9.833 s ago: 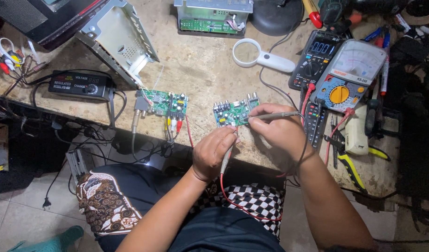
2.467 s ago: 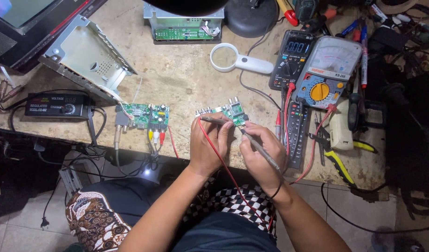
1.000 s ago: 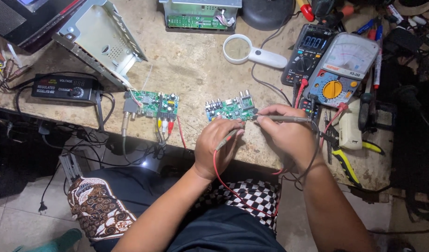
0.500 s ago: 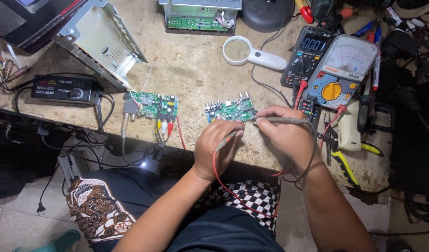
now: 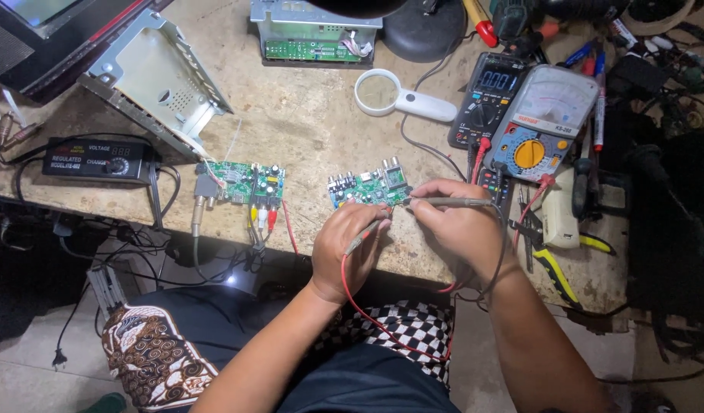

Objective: Diagnosing and repairing electronic circuit boards using a multimeter, magnifying glass, and a television for testing.

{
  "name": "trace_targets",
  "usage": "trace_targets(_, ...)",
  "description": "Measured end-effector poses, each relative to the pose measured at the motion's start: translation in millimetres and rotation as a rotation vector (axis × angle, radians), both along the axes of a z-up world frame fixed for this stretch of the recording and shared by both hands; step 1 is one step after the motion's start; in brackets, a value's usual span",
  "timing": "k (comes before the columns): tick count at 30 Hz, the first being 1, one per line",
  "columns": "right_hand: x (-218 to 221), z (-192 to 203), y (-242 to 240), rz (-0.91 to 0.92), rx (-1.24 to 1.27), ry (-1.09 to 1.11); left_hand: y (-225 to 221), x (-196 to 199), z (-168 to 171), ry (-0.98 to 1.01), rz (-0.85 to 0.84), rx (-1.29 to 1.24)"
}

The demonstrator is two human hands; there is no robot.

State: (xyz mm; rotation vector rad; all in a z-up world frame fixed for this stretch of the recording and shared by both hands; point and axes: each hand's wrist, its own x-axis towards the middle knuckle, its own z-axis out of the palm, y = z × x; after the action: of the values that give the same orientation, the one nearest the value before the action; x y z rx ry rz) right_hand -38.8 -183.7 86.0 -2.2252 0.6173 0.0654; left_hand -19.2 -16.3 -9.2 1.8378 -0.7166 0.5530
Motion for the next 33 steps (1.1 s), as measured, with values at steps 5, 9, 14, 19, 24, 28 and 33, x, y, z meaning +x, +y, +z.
trace_targets(5,0.2,0.5,-1.5,0.005,-0.009,0.008,-0.2,0.7,6.8,-0.026,-0.005,0.007)
trace_targets(9,-1.4,3.1,-0.1,0.003,-0.023,0.036,0.2,0.9,6.3,-0.033,-0.007,0.005)
trace_targets(14,-0.7,5.2,1.8,-0.002,-0.022,0.04,0.3,0.3,6.2,-0.033,-0.005,0.001)
trace_targets(19,-1.5,4.9,2.8,-0.008,-0.006,0.04,0.7,-0.1,8.0,-0.028,-0.005,-0.002)
trace_targets(24,-2.3,6.7,4.1,-0.007,-0.002,0.034,0.8,-0.7,6.8,-0.028,0.004,-0.009)
trace_targets(28,-2.2,6.1,5.0,-0.017,0.01,0.033,0.1,-0.7,0.1,-0.035,0.009,-0.011)
trace_targets(33,-7.9,2.7,-0.1,0.011,0.012,0.001,0.2,1.0,4.4,-0.053,-0.017,-0.035)
